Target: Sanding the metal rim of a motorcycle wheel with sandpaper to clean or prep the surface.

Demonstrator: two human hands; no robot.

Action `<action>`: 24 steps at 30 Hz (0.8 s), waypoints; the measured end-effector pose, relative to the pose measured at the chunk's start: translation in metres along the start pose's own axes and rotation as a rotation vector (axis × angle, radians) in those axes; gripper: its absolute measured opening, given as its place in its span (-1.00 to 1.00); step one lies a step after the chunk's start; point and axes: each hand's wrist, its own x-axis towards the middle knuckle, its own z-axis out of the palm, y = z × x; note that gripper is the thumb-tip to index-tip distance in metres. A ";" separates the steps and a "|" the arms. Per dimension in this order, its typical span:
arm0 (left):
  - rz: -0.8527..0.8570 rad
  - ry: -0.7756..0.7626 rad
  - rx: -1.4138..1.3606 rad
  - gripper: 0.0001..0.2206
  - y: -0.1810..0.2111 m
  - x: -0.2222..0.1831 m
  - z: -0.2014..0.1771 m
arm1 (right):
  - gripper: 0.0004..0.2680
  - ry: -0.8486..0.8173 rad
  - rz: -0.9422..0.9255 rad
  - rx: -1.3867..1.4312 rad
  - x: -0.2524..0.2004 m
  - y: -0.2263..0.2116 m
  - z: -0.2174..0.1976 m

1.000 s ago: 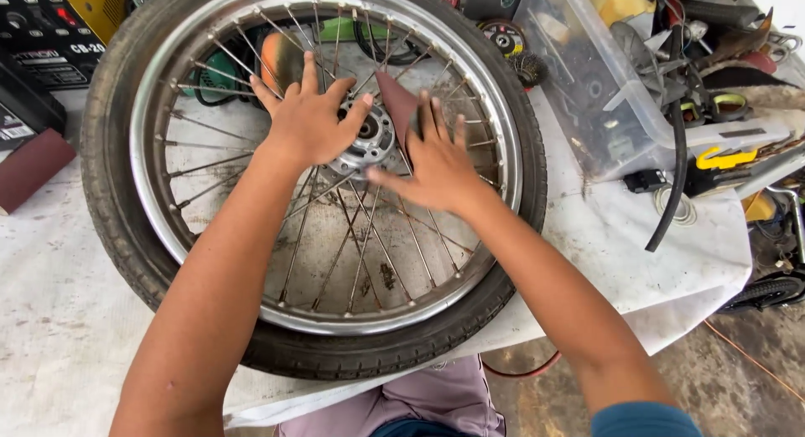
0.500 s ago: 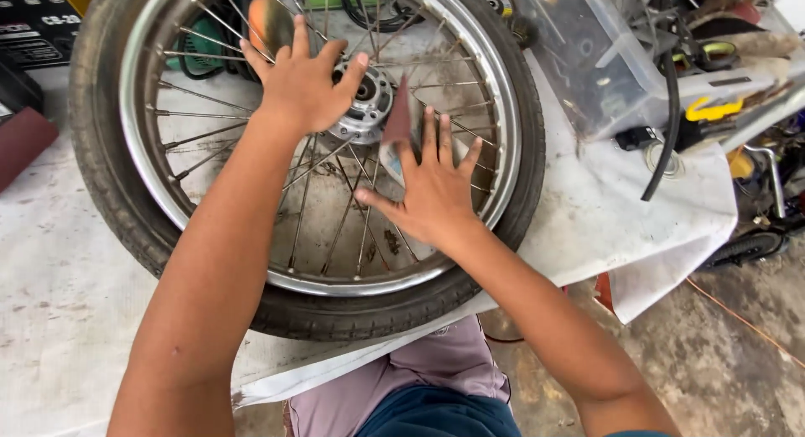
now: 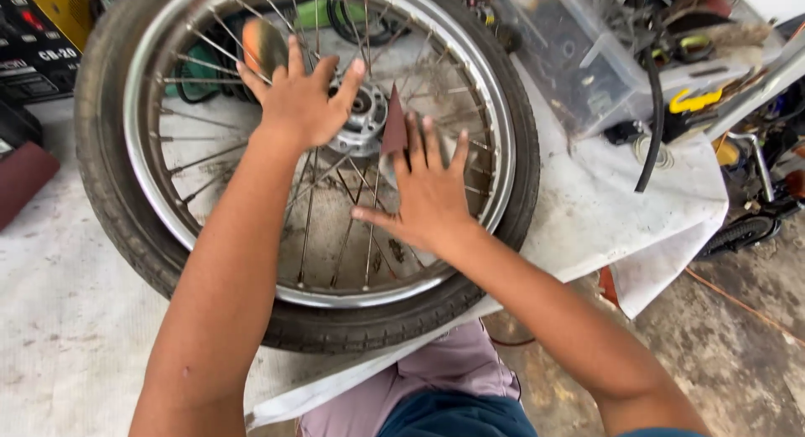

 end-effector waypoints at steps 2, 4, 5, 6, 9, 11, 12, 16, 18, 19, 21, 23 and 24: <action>-0.041 -0.045 -0.018 -0.05 -0.001 -0.002 0.000 | -0.10 -0.055 -0.024 -0.023 0.000 -0.003 0.000; -0.016 -0.031 0.035 0.00 -0.001 0.001 0.005 | -0.10 -0.147 0.044 0.094 0.010 0.000 -0.012; -0.018 -0.033 0.037 0.00 0.000 -0.002 0.005 | -0.10 -0.148 0.043 0.096 0.002 -0.004 -0.012; -0.021 -0.037 0.021 0.00 0.000 -0.005 0.004 | -0.14 -0.139 0.009 0.145 -0.007 -0.009 -0.014; -0.033 -0.042 0.001 0.00 0.006 -0.003 -0.003 | -0.17 -0.130 0.019 0.220 -0.011 -0.017 -0.020; -0.055 -0.076 -0.002 0.01 0.004 -0.004 0.001 | -0.18 -0.164 0.060 0.260 0.002 -0.018 -0.016; -0.028 -0.035 -0.015 -0.02 0.002 -0.003 0.005 | -0.14 -0.147 0.104 0.268 0.017 -0.015 -0.013; -0.036 -0.046 -0.013 -0.05 0.007 -0.008 -0.004 | -0.06 -0.158 0.019 0.265 -0.016 -0.024 -0.025; -0.040 -0.038 0.018 -0.03 0.008 -0.001 -0.007 | -0.06 -0.185 0.024 0.255 -0.003 -0.024 -0.017; -0.051 -0.050 0.043 0.00 0.007 -0.003 -0.001 | -0.06 -0.234 0.031 0.246 -0.002 -0.025 -0.009; -0.026 -0.024 0.029 -0.04 -0.002 0.002 0.009 | -0.09 -0.242 0.065 0.316 -0.002 -0.025 -0.030; 0.008 0.014 0.012 -0.07 -0.007 0.002 0.015 | -0.10 -0.237 0.105 0.380 0.003 -0.019 -0.035; 0.011 0.018 0.021 -0.06 -0.007 0.001 0.017 | -0.12 -0.188 0.105 0.374 0.009 -0.012 -0.028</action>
